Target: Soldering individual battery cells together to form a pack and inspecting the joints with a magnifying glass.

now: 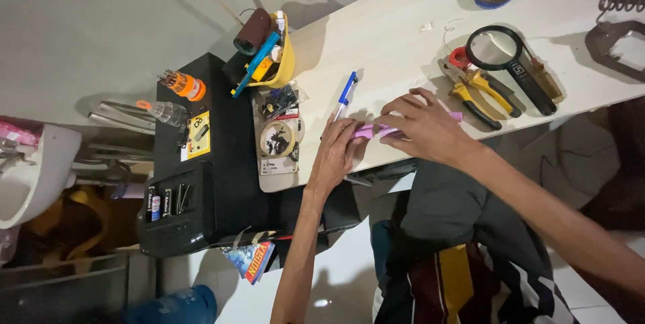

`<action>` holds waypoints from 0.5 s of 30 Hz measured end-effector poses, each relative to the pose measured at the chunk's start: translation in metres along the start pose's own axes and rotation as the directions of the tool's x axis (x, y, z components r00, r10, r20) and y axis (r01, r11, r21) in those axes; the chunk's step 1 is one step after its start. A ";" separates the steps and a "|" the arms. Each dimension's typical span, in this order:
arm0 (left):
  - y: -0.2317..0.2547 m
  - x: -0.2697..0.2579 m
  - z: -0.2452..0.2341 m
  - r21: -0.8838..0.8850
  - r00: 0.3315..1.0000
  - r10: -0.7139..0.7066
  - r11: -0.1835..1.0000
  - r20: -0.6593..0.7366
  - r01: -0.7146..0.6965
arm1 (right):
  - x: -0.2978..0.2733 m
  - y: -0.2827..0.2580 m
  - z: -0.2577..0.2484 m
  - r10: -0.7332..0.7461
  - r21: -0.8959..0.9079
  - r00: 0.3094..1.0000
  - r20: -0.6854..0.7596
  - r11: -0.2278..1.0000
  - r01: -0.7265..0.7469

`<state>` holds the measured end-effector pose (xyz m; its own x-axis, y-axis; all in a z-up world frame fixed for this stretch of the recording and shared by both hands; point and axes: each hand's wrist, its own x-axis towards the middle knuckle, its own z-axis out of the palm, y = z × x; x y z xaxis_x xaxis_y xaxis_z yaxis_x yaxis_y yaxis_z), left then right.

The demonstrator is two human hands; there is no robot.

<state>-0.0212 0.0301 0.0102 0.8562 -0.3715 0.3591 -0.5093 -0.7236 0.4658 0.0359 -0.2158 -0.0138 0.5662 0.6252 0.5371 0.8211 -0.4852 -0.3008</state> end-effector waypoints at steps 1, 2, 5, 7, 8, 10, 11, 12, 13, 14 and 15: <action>0.000 -0.001 0.000 0.001 1.000 0.001 1.000 0.004 -0.001 | 0.002 -0.004 0.001 0.003 0.002 1.000 -0.002 1.000 -0.003; -0.001 -0.002 0.000 0.008 1.000 0.008 1.000 0.012 -0.008 | 0.003 -0.007 0.002 -0.013 -0.007 0.999 -0.043 1.000 0.012; 0.004 -0.002 -0.002 0.001 1.000 0.002 1.000 0.017 -0.002 | 0.004 -0.012 0.009 -0.002 -0.008 0.996 -0.093 1.000 0.002; 0.009 0.000 -0.006 -0.011 1.000 -0.013 1.000 0.014 0.013 | 0.005 -0.015 0.012 0.023 0.002 0.995 -0.101 1.000 -0.023; 0.013 0.000 -0.007 -0.030 1.000 -0.027 0.999 0.000 0.026 | 0.005 -0.017 0.013 0.054 0.042 0.993 -0.108 0.998 -0.049; 0.016 0.002 -0.008 -0.053 0.999 -0.040 0.998 -0.011 0.039 | 0.005 -0.019 0.015 0.089 0.081 0.990 -0.111 0.994 -0.080; 0.015 0.002 -0.008 -0.103 0.998 -0.059 0.993 -0.011 0.057 | 0.005 -0.020 0.016 0.108 0.114 0.987 -0.120 0.989 -0.094; 0.015 0.003 -0.008 -0.153 0.997 -0.077 0.985 -0.011 0.075 | 0.006 -0.020 0.017 0.126 0.146 0.984 -0.128 0.983 -0.107; 0.015 0.004 -0.009 -0.154 0.997 -0.077 0.985 -0.009 0.075 | 0.006 -0.021 0.016 0.129 0.147 0.983 -0.128 0.983 -0.109; 0.015 0.004 -0.010 -0.197 0.997 -0.079 0.977 -0.010 0.076 | 0.007 -0.022 0.014 0.141 0.183 0.982 -0.124 0.976 -0.117; 0.015 0.005 -0.011 -0.240 0.997 -0.081 0.968 -0.012 0.076 | 0.008 -0.023 0.012 0.152 0.218 0.981 -0.120 0.968 -0.123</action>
<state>-0.0252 0.0241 0.0277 0.8935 -0.3050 0.3295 -0.4489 -0.5890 0.6720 0.0224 -0.1921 -0.0120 0.6717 0.4664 0.5756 0.7407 -0.4133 -0.5296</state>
